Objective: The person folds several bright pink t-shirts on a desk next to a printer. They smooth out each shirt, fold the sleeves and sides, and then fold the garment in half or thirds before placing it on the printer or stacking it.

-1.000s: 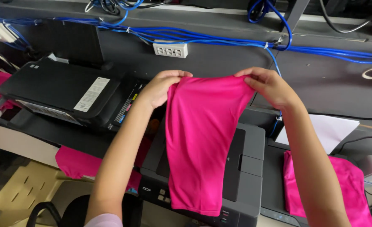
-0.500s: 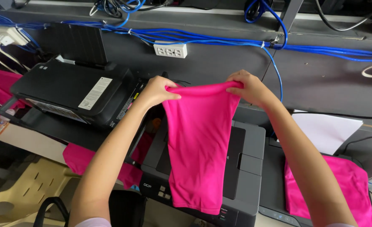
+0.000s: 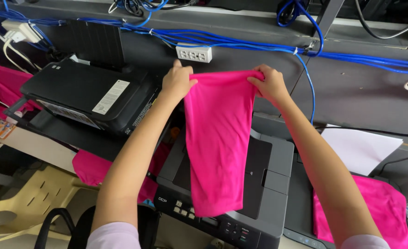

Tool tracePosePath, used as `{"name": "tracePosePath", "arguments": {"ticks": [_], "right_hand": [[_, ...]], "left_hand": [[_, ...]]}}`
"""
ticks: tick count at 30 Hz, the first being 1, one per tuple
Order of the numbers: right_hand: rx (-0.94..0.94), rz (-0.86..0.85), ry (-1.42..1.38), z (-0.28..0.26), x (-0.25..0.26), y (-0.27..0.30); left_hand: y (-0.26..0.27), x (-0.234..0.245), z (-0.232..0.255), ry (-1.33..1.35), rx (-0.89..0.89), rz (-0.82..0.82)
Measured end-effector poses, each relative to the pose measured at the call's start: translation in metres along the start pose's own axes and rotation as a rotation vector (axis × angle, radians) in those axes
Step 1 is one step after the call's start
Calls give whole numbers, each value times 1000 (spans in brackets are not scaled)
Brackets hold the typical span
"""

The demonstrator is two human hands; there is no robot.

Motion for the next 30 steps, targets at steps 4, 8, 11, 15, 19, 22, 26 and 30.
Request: {"name": "tracePosePath", "arguments": {"ticks": [4, 8, 11, 15, 19, 22, 26, 30], "right_hand": [[-201, -90, -332, 0, -3, -10], [-38, -132, -770, -13, 5, -22], [196, -96, -746, -47, 33, 6], [513, -12, -440, -123, 79, 82], [409, -105, -442, -115, 78, 95], [126, -236, -580, -98, 63, 90], [-56, -339, -685, -82, 39, 78], [-92, -404, -723, -43, 12, 51]], "left_hand": [[-16, 15, -1, 13, 29, 125], [-23, 34, -15, 744, 147, 324], [-12, 46, -4, 1303, 162, 288], [33, 90, 23, 1358, -218, 272], [76, 111, 48, 1426, -87, 143], [90, 101, 40, 1322, 174, 99], [83, 84, 34, 1547, 99, 82], [71, 48, 24, 1725, 113, -31]]}}
Point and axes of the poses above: each hand's wrist, its own y-axis away from the middle knuckle, its own x-axis out of the back of the hand, z = x × y, the point moved 9 cm from there along -y, towards the middle knuckle, and after that the axes turned 9 degrees about -x, right-handed, at the moved point
